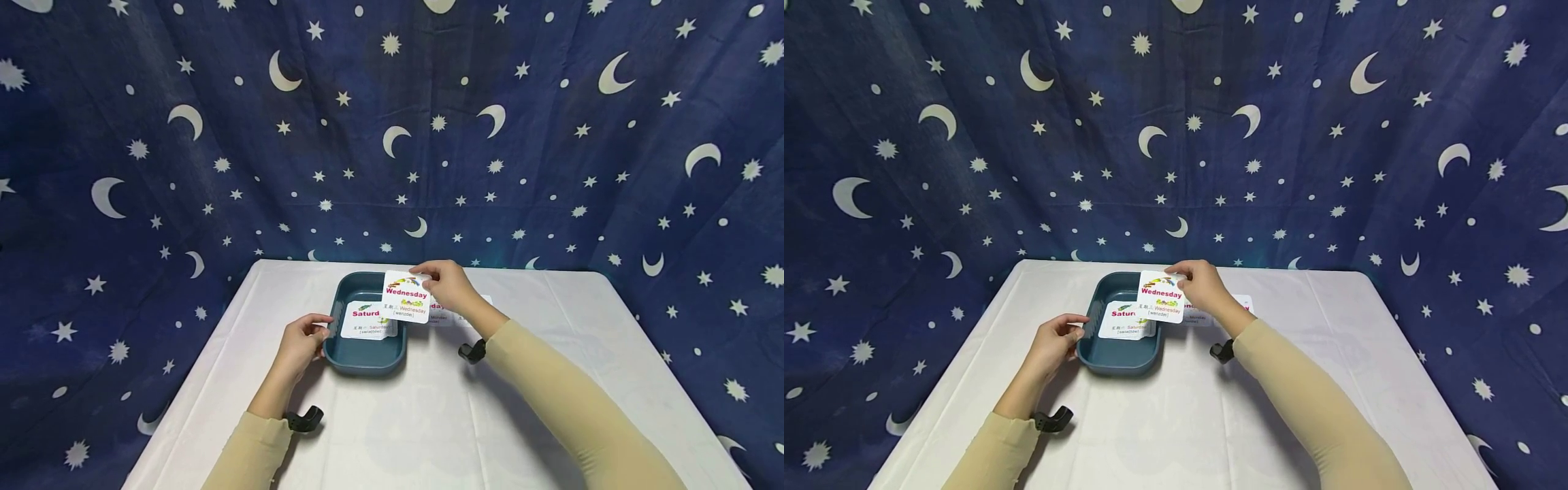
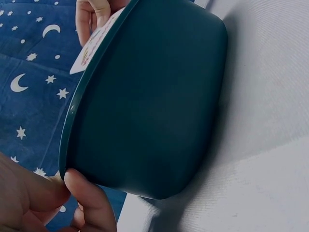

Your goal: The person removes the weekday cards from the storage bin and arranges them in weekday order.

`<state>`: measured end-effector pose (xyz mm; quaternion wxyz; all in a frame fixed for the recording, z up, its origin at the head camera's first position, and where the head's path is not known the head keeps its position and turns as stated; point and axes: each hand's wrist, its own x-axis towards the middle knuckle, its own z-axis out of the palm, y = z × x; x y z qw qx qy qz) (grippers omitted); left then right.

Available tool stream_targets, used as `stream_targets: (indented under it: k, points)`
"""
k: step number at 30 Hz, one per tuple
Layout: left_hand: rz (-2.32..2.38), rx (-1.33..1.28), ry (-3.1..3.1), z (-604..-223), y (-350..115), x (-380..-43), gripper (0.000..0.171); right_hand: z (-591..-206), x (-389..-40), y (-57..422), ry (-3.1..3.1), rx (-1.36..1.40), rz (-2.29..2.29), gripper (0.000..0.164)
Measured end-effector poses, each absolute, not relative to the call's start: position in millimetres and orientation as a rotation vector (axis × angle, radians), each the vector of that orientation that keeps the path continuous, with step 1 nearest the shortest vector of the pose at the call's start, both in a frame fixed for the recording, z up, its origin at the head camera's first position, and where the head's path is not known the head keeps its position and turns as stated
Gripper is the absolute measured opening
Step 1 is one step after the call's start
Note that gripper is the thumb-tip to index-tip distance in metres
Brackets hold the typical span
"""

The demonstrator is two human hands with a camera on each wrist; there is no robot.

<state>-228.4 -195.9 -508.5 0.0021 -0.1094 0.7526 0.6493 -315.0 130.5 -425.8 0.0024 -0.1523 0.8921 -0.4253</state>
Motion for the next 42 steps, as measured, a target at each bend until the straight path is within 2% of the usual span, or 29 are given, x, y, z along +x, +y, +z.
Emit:
stream_targets:
  k: [14,42]
  points:
    - [2.032,-0.328,2.365,-509,-197,-229,0.030,-427,-320,198,2.816,-0.329,-1.254,0.041]
    - [2.018,-0.348,2.368,-506,-198,-227,0.031,-457,-333,309,2.929,0.002,-1.050,0.045]
